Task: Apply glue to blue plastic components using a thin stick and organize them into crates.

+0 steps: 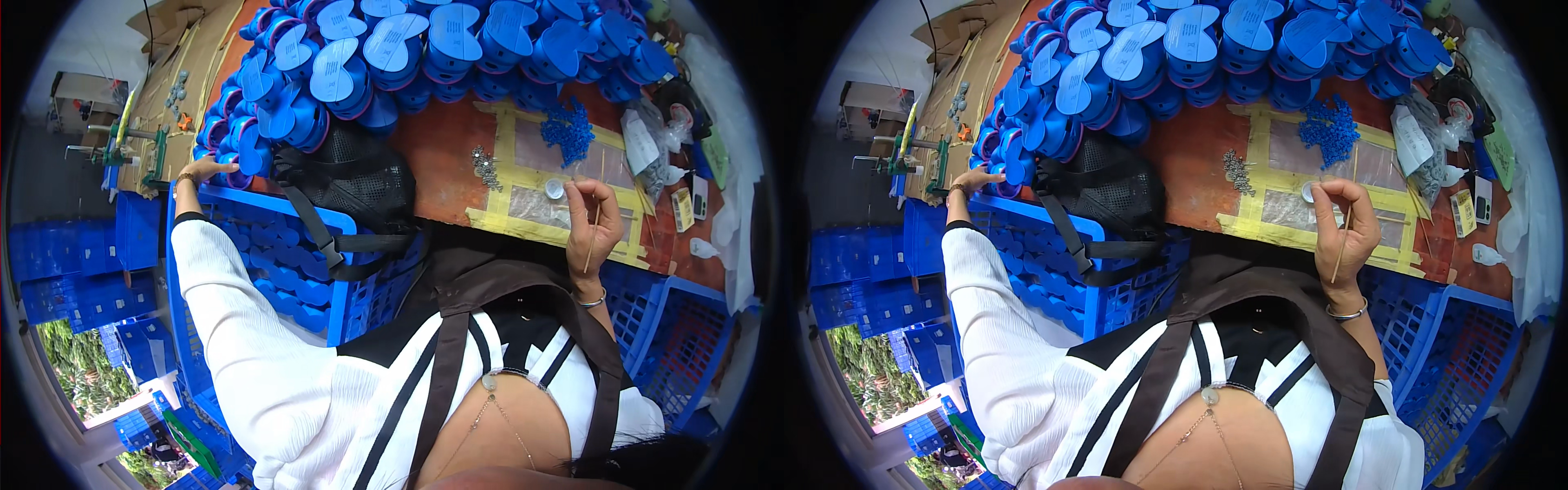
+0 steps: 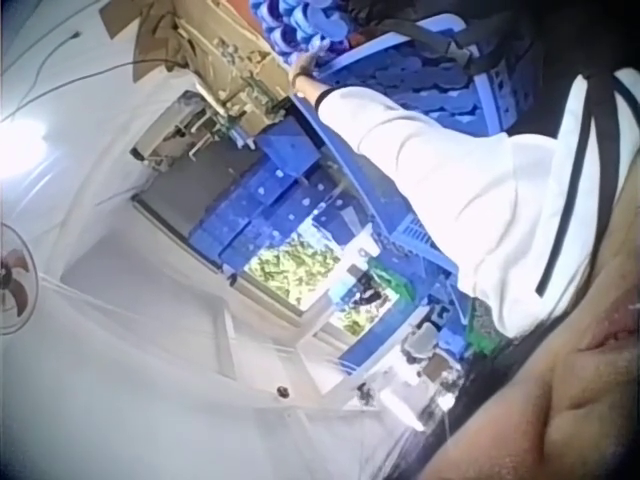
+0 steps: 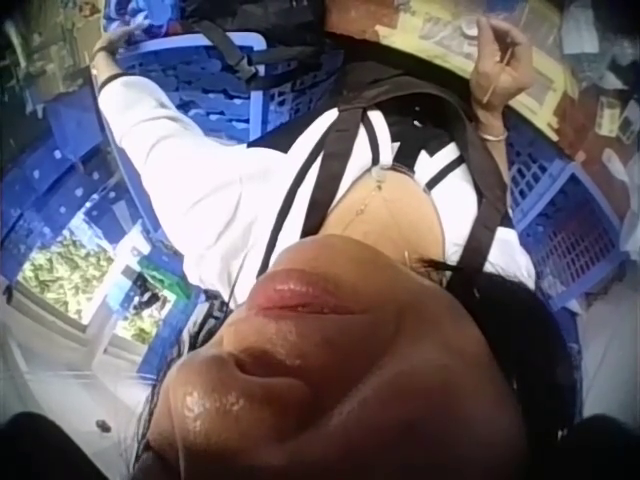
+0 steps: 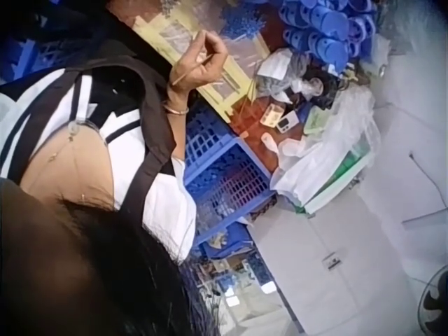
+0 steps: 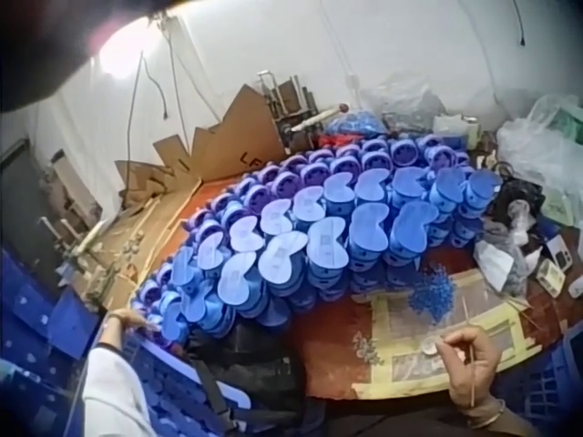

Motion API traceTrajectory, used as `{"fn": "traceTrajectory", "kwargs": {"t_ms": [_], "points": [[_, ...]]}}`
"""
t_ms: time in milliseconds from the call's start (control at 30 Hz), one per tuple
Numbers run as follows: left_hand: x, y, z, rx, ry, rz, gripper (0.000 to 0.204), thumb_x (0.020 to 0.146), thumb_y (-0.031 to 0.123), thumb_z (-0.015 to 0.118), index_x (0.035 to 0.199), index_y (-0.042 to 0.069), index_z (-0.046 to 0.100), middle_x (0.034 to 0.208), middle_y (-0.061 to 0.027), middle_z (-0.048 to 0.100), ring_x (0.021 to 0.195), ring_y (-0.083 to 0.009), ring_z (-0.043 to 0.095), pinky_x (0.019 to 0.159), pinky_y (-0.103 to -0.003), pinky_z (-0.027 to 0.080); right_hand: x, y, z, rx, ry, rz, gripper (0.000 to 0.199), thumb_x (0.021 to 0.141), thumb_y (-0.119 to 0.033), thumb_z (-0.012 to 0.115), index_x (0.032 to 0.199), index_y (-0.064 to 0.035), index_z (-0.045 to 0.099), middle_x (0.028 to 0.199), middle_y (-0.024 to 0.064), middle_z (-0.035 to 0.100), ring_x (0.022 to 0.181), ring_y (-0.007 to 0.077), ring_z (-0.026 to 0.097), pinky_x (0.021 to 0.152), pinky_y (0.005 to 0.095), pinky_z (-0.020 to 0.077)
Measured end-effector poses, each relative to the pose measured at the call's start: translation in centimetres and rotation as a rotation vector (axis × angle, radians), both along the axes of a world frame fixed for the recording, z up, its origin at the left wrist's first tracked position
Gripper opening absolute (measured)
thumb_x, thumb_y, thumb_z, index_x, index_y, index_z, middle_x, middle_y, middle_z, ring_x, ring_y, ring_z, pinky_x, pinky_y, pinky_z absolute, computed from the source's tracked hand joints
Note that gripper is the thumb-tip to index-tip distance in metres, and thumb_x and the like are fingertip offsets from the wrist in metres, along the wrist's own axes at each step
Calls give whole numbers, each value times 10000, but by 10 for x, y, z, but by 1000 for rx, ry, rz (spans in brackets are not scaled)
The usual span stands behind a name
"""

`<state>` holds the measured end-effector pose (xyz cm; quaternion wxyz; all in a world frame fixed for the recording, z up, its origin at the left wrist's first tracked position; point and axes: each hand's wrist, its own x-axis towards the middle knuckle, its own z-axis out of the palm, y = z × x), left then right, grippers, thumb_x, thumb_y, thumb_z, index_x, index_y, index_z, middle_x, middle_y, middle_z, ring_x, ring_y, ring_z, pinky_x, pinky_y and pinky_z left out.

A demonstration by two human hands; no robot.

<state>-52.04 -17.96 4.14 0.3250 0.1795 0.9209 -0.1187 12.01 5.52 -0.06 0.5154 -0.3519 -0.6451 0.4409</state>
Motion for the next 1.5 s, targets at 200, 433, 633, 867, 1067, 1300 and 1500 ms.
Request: {"fn": "traceTrajectory", "kwargs": {"t_ms": [200,433,633,867,1067,1300,1500], "points": [[3,2,-6,232,74,67,1148,541,507,838,1380,-85,326,1399,-255,391,1297,-372,388,1041,-484,337,-1,1,-2,-2,-12,4,94,853,29,639,922,-5,584,863,0,581,801,63,556,734,179,434],[25,24,4,114,464,-255,941,527,388,848,1249,-48,430,1205,-246,573,1141,-340,556,944,-411,446,-2,2,-5,2,-14,20,94,855,33,636,926,-1,585,861,1,582,798,61,550,731,181,434],[76,33,52,76,923,-108,906,545,484,841,1191,-24,460,1118,-212,634,1055,-350,612,872,-421,487,4,1,-3,-15,2,34,99,861,38,623,949,7,592,878,14,596,828,78,576,753,192,450],[85,-57,39,1733,-185,578,696,802,496,677,1296,53,468,1204,-122,580,1042,-278,595,904,-471,493,16,4,-12,-120,72,116,131,869,46,599,998,19,600,912,41,613,860,111,604,786,220,473],[210,-51,31,1854,-628,580,863,755,605,652,1425,173,322,1451,-183,334,1282,-362,401,1001,-571,368,31,17,-20,-178,87,211,158,931,-46,543,1054,31,605,911,66,627,855,122,601,773,245,481],[352,29,14,1618,-1431,734,1092,651,494,805,1456,83,193,1384,-227,339,1315,-406,314,1098,-571,251,53,30,-37,-109,-53,241,471,1015,-372,372,1041,-3,663,819,34,633,730,68,554,648,204,437],[416,85,-24,1354,-1352,815,778,756,623,642,1335,150,429,1288,-131,521,1114,-322,549,817,-482,529,51,34,-38,-121,-117,216,392,982,-307,486,907,36,662,751,89,665,663,117,610,583,252,472]]}}
